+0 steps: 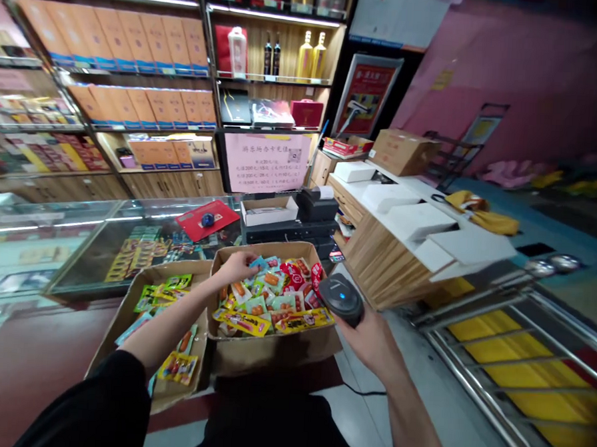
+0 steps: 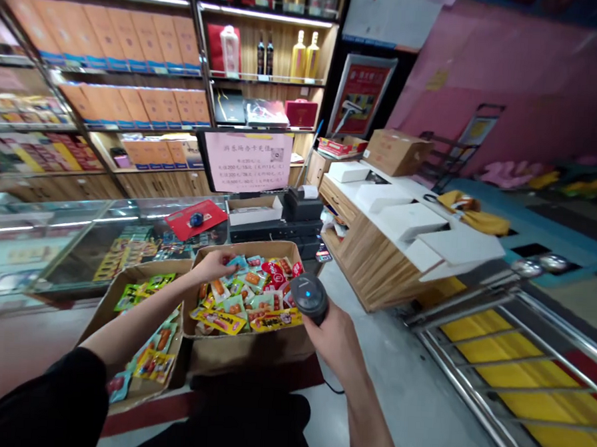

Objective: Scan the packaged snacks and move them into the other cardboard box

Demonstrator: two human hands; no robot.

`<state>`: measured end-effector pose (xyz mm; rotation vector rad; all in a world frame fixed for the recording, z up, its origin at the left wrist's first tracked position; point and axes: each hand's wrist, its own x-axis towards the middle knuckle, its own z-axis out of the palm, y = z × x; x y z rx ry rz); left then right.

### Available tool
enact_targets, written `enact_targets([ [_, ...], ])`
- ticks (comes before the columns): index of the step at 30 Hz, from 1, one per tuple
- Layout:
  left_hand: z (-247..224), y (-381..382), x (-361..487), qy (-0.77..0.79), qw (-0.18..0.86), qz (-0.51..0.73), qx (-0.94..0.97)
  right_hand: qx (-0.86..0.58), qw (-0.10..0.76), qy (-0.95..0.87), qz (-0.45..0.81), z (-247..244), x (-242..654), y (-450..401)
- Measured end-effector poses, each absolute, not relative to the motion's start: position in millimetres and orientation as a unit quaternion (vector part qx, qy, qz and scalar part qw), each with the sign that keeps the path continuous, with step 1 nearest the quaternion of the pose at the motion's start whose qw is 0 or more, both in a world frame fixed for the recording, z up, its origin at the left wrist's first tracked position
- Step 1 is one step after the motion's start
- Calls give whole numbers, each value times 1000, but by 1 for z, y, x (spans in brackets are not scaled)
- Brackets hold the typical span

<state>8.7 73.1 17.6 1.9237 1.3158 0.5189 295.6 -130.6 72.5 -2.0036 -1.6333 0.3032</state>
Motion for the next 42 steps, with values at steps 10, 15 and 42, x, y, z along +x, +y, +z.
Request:
enact_targets([
  [10,48,24,-38,506,655,408,386,-631,263,-712,161,76,264,-85],
  [15,51,-4,-62,493,640,486,332,-572,246,-764,171,72,240,-73],
  [42,54,-39,-73,518,544,538,382,-488,230,-804,249,87,206,-76],
])
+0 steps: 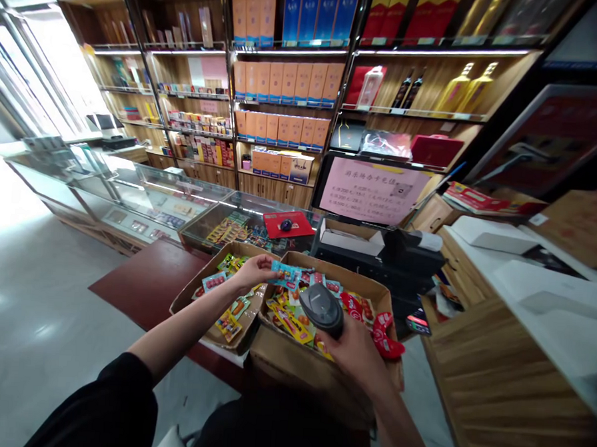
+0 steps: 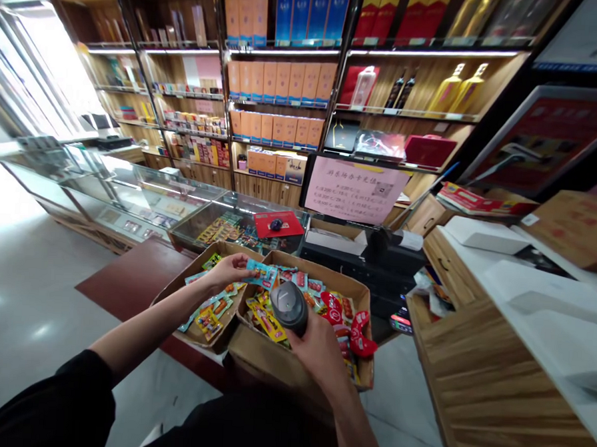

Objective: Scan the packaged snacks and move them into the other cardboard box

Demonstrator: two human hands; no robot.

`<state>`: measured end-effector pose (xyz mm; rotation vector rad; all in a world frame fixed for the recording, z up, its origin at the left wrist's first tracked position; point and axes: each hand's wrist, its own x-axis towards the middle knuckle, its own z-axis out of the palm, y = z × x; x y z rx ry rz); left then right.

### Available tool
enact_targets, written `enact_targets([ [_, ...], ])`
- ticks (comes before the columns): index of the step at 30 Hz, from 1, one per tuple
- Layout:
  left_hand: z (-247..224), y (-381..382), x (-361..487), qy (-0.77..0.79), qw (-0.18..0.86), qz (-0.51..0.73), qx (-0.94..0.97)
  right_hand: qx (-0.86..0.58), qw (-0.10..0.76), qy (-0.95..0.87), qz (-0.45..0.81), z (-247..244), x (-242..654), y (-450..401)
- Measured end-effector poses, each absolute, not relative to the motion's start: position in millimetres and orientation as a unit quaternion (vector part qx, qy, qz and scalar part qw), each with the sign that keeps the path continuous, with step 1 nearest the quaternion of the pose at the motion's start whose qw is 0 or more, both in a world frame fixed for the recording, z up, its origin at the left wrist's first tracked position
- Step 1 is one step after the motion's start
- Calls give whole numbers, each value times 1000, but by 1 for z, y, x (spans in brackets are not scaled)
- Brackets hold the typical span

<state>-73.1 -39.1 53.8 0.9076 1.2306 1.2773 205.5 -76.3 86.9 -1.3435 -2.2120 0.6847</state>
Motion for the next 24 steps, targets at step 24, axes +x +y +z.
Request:
enact_targets([
  [24,42,-60,-170,561,495,562,352,-562,215,-786,141,76,206,-50],
])
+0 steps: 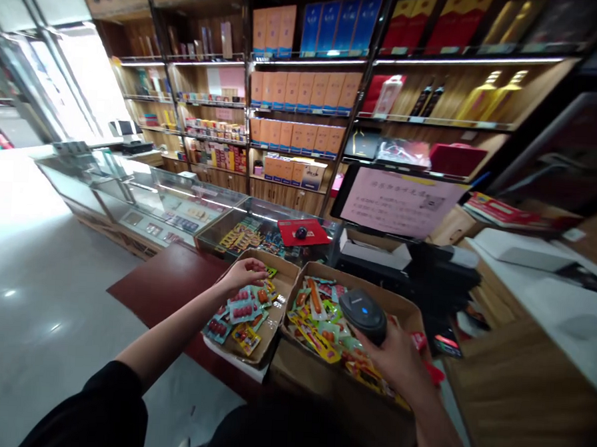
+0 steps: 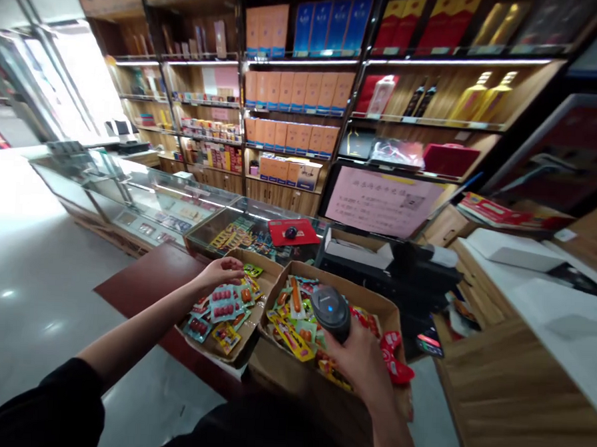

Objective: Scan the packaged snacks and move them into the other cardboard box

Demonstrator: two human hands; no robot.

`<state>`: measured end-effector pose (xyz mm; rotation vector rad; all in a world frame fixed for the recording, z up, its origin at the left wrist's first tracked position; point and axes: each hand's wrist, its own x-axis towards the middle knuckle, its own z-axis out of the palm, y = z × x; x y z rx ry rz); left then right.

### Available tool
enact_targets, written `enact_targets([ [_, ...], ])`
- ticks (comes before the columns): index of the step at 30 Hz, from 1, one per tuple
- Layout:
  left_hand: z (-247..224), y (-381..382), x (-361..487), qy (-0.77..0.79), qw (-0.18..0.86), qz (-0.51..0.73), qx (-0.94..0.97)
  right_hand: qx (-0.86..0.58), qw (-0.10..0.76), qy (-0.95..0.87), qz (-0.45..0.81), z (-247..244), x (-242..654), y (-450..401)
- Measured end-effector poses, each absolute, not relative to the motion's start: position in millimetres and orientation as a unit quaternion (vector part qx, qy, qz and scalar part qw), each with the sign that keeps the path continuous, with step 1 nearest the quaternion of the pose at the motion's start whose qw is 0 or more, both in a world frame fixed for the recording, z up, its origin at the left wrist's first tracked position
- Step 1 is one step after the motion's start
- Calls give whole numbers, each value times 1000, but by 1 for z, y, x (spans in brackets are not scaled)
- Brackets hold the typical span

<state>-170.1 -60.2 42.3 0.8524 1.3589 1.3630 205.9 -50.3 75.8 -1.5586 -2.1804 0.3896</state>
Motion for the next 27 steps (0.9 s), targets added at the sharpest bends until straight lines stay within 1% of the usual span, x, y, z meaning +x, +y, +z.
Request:
enact_targets([
  [5,36,-23,-121,537,536,508,409,-636,237,-725,121,78,236,-70],
  [8,29,2,-86,519,567,455,450,-662,250,-693,135,80,252,-86],
  [11,17,26,-51,503,565,395,522,-684,263,-664,150,81,266,-103],
  [13,10,40,-29,499,517,347,603,-700,269,-645,145,82,273,-115],
  [16,2,56,0,505,356,253,745,-717,270,-625,149,83,281,-132],
  [18,-2,64,17,507,246,178,807,-728,276,-609,151,83,284,-143],
  [20,-7,69,31,509,177,103,836,-738,282,-594,151,84,286,-152],
  [23,-13,74,48,505,122,25,854,-752,281,-577,153,84,288,-162],
  [25,-15,76,56,484,110,8,868,-759,277,-568,158,82,289,-167],
  [27,-15,75,62,452,120,13,884,-762,278,-562,163,80,289,-170],
])
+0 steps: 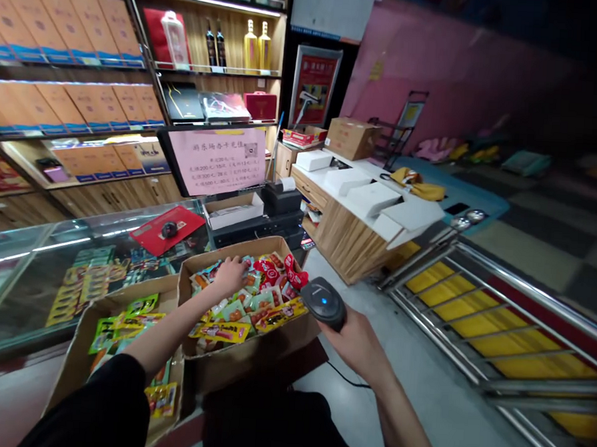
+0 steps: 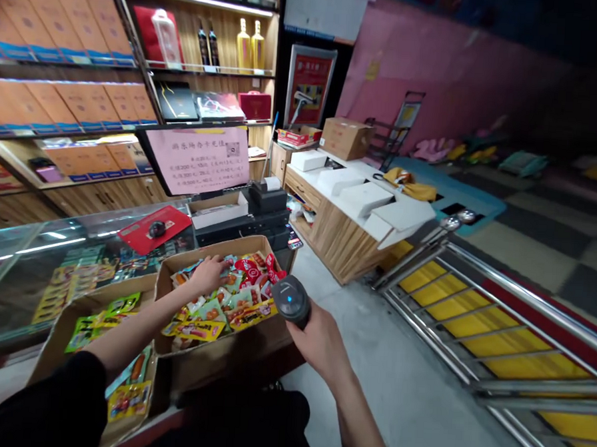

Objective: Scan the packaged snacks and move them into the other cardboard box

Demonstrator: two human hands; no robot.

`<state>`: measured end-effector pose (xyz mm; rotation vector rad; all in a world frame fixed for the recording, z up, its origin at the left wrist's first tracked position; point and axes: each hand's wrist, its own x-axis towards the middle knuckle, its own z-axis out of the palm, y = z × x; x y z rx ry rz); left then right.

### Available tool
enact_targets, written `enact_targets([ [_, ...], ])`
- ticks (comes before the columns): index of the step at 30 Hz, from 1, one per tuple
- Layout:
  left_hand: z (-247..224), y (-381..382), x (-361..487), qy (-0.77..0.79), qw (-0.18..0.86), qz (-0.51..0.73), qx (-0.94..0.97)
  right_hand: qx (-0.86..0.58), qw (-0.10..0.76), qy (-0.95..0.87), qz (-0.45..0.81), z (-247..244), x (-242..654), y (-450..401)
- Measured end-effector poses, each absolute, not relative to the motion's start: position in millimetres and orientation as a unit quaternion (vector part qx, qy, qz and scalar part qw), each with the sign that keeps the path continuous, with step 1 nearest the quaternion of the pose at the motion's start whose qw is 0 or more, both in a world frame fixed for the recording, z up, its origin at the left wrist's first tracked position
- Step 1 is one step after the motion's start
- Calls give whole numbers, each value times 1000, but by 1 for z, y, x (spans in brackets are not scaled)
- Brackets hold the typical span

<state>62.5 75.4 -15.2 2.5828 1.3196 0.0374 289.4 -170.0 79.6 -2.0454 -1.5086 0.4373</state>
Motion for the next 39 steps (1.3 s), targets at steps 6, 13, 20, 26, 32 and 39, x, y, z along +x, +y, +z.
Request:
enact_targets([
  [6,-10,69,68,441,146,76,882,-759,282,-562,170,77,288,-171],
  [13,2,72,44,485,367,253,752,-728,279,-601,178,76,283,-153],
  [20,9,55,7,476,599,388,514,-670,269,-662,200,81,264,-125],
  [26,21,34,-25,478,598,447,462,-630,256,-708,191,78,248,-104],
  [32,29,14,-42,501,565,467,460,-576,255,-751,198,77,239,-93],
  [39,31,5,-43,506,530,458,503,-559,245,-770,187,76,238,-91],
])
